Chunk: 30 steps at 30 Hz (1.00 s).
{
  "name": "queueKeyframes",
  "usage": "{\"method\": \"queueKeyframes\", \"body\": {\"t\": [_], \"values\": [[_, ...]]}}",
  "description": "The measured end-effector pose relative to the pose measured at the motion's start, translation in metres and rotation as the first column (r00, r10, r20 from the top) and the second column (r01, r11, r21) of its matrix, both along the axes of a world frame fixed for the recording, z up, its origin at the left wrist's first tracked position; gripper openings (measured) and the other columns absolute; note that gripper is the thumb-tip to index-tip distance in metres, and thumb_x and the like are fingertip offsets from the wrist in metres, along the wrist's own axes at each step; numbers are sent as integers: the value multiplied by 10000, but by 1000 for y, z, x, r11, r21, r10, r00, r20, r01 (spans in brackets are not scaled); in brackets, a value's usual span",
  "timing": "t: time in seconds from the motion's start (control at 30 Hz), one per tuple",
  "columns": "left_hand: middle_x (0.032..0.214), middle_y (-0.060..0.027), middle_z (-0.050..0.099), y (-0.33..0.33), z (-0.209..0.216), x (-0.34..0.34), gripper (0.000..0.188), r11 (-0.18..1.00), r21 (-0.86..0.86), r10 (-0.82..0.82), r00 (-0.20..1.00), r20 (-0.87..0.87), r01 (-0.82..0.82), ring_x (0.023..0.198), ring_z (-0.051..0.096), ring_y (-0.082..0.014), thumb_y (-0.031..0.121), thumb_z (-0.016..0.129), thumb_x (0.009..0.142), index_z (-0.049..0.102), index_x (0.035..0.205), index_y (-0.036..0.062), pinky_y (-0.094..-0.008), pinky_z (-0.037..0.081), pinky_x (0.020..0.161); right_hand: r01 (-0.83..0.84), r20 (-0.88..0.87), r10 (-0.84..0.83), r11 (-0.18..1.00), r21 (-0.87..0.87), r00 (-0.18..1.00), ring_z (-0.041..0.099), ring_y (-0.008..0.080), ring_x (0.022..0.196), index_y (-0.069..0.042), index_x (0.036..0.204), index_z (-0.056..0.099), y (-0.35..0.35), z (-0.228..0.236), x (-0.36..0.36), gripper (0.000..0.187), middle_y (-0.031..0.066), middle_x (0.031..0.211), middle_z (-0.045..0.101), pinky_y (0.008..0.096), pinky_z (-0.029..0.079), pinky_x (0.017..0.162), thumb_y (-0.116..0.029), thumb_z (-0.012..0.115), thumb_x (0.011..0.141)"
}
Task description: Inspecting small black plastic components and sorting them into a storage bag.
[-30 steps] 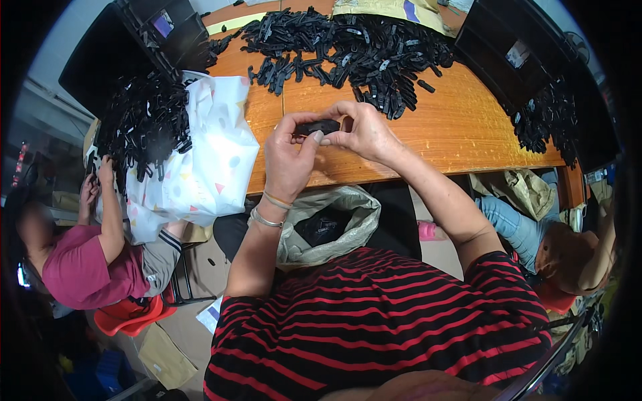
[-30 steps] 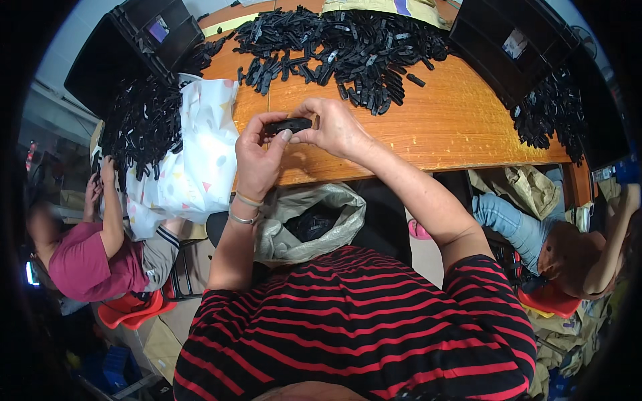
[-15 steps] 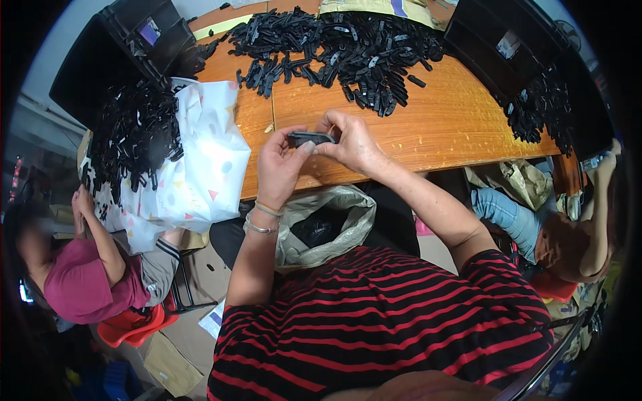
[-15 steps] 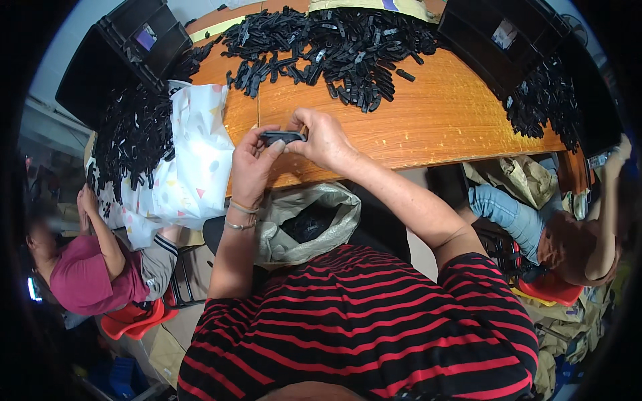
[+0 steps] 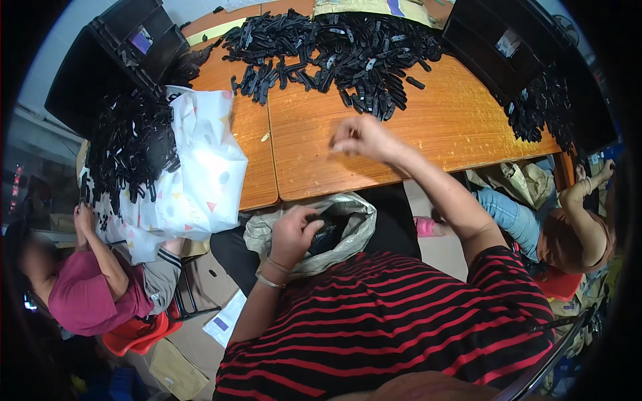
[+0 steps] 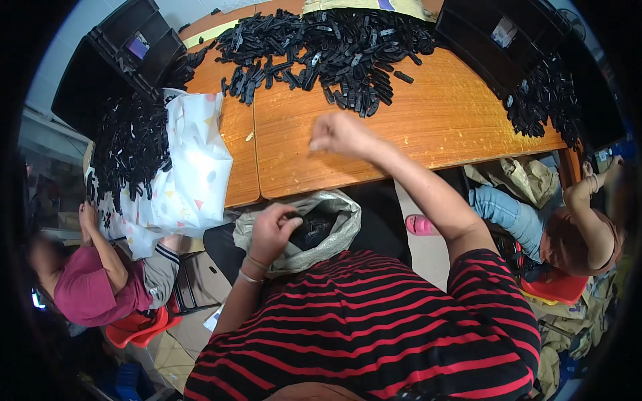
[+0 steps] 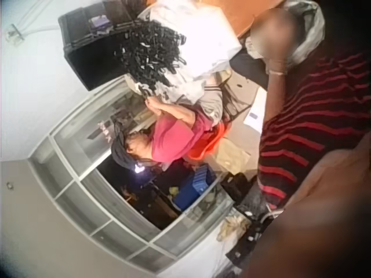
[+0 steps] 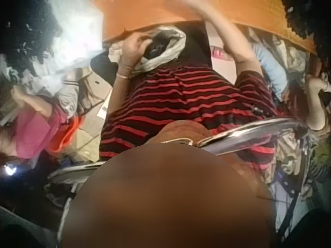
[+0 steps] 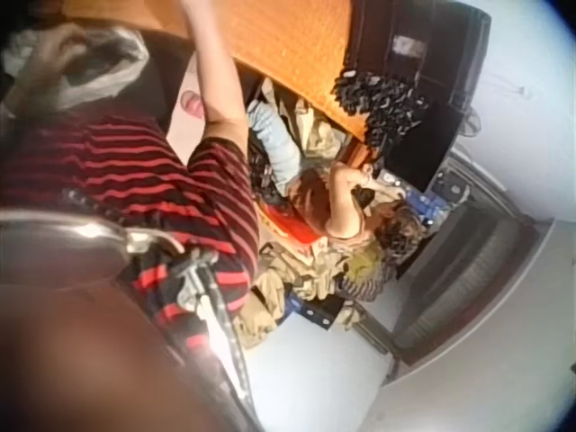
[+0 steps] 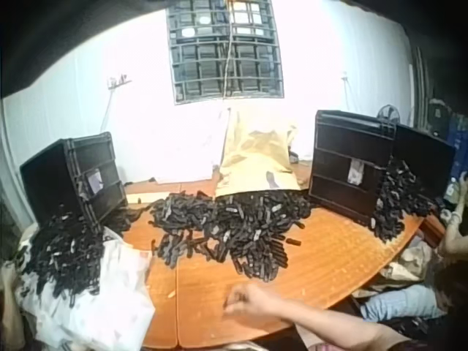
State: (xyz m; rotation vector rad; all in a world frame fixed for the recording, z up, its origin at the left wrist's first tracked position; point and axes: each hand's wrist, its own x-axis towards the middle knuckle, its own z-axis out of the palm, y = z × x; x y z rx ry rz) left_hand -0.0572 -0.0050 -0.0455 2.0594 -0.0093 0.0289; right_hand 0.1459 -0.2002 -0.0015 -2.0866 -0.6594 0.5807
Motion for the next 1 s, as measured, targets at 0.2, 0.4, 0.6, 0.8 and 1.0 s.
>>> {"method": "queueKeyframes", "body": {"t": [0.2, 0.4, 0.6, 0.8, 1.0], "values": [[799, -137, 620, -1, -1, 6, 210, 925, 380, -115, 937, 328, -20, 684, 617, -274, 84, 680, 780, 639, 970, 4, -330, 489, 612, 296, 723, -110, 946, -135, 682, 633, 345, 765, -32, 848, 622, 18, -6, 66, 206, 189, 877, 623, 419, 513, 685, -178, 726, 747], [849, -160, 610, 21, 28, 98, 134, 914, 374, -25, 895, 445, -160, 788, 608, -330, 47, 616, 811, 629, 941, 17, -389, 489, 687, 278, 753, 98, 892, -356, 651, 658, 336, 812, -32, 900, 642, 34, -18, 82, 162, 200, 867, 642, 416, 534, 700, -77, 534, 789], [979, -190, 583, 42, 37, 229, 239, 831, 454, 69, 869, 490, -322, 934, 582, -349, 74, 651, 787, 586, 1007, 10, -426, 487, 775, 123, 695, 141, 941, -316, 705, 638, 359, 739, -140, 942, 699, 27, -11, 58, 180, 201, 830, 621, 436, 521, 665, -139, 619, 782], [1008, -170, 617, 37, 29, 284, 275, 670, 622, 231, 910, 345, -406, 921, 606, -347, 131, 684, 802, 611, 1043, 22, -423, 501, 787, -10, 543, 139, 972, -234, 828, 633, 369, 724, -94, 978, 599, 34, -16, 13, 178, 187, 761, 643, 451, 497, 642, -211, 601, 844], [951, -189, 660, 43, 26, 272, 214, 797, 459, 373, 918, 136, -392, 927, 630, -333, 162, 684, 777, 650, 939, 26, -403, 503, 805, -53, 557, 156, 979, -195, 816, 626, 390, 723, -2, 894, 535, 17, -18, 0, 233, 206, 720, 630, 468, 484, 622, -216, 615, 845]]}}
